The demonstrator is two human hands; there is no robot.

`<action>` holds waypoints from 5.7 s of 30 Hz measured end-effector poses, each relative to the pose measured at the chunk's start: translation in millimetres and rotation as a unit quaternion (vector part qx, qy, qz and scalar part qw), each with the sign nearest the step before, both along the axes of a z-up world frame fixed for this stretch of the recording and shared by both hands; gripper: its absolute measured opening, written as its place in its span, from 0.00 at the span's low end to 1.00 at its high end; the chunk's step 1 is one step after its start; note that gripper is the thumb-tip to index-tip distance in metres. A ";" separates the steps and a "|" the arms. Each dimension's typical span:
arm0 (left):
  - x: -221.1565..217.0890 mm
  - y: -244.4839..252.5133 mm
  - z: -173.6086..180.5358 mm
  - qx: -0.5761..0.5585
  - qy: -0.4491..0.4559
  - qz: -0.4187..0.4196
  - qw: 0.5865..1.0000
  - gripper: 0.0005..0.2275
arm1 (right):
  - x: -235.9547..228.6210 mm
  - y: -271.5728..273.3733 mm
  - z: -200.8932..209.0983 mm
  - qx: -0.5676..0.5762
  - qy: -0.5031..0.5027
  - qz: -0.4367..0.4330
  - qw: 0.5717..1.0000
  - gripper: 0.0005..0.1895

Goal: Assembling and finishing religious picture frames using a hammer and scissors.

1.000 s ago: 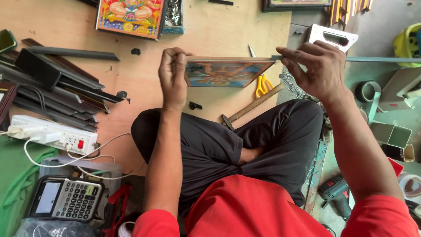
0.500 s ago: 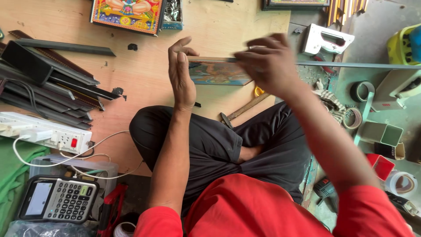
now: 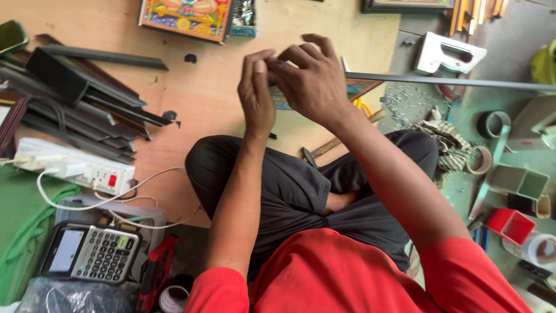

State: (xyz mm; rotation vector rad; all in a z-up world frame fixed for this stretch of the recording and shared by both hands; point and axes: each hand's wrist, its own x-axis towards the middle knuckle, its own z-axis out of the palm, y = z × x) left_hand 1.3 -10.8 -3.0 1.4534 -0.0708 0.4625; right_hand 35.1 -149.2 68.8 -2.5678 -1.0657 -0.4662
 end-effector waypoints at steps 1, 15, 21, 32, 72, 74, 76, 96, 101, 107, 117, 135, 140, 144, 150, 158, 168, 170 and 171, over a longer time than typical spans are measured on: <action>0.8 -2.3 0.8 -0.002 -0.001 -0.005 1.000 0.16 | -0.9 -5.4 -4.2 -0.002 -0.001 -0.005 1.000 0.08; 9.7 -13.1 27.7 0.031 0.045 0.081 0.995 0.11 | -15.9 -148.3 -30.5 0.005 -0.160 -0.070 0.985 0.08; 20.0 -52.5 96.8 0.427 -0.201 0.051 0.880 0.20 | -32.6 -144.8 -0.9 0.029 -0.123 -0.064 0.990 0.14; 37.0 -91.2 61.5 0.425 -0.148 -0.122 0.884 0.07 | -97.5 -151.3 -132.4 -0.081 -0.011 -0.032 0.996 0.19; 31.2 -101.3 73.5 0.459 -0.163 -0.061 0.871 0.04 | -62.8 -190.4 -206.4 -0.155 0.343 -0.368 0.850 0.20; 30.8 -101.5 73.0 0.451 -0.163 -0.059 0.875 0.04 | -63.0 -195.5 -217.6 -0.156 0.351 -0.359 0.851 0.19; 30.2 -101.6 73.1 0.443 -0.164 -0.057 0.879 0.04 | -61.2 -195.7 -217.6 -0.156 0.358 -0.351 0.851 0.19; 38.7 -102.9 70.8 0.404 -0.162 -0.046 0.899 0.06 | -171.9 -191.8 -82.4 0.542 0.528 -0.085 0.648 0.25; 36.2 -103.7 68.6 0.406 -0.155 -0.054 0.899 0.06 | -162.3 -188.1 -55.8 0.470 0.507 -0.065 0.720 0.33; 35.1 -103.5 68.4 0.410 -0.155 -0.059 0.897 0.07 | -112.3 -186.0 -30.2 0.327 0.464 -0.101 0.817 0.27; 35.6 -94.3 68.5 0.385 -0.124 -0.109 0.908 0.09 | -95.6 -212.8 -73.8 0.282 0.397 -0.207 0.849 0.19; 26.0 -79.3 72.3 0.409 -0.147 -0.119 0.893 0.22 | -39.9 -154.5 -13.7 0.279 0.148 -0.112 0.942 0.09; 8.0 -36.9 68.8 0.499 -0.150 -0.043 0.852 0.10 | -36.0 -165.8 -11.1 0.254 0.150 -0.118 0.948 0.08; -3.7 -25.5 67.4 0.494 -0.064 0.013 0.867 0.04 | -26.6 -172.2 -20.0 0.236 0.193 -0.081 0.949 0.08; -2.3 -32.1 70.0 0.484 -0.058 0.046 0.872 0.04 | 21.1 -282.8 -144.9 0.110 0.276 -0.228 0.927 0.11; 2.0 -35.5 52.9 0.467 -0.047 0.077 0.880 0.05 | 23.4 -318.9 -232.2 -0.056 0.343 -0.250 0.904 0.16; -2.7 -37.1 50.9 0.449 -0.054 0.088 0.888 0.06 | 0.9 -314.1 -200.5 0.195 0.350 -0.304 0.864 0.05; -4.4 -36.4 55.2 0.452 -0.057 0.091 0.886 0.06 | -6.9 -308.7 -182.0 0.205 0.330 -0.312 0.867 0.06; -5.3 -36.2 57.3 0.455 -0.060 0.092 0.884 0.05 | -11.2 -306.2 -172.7 0.216 0.312 -0.320 0.868 0.09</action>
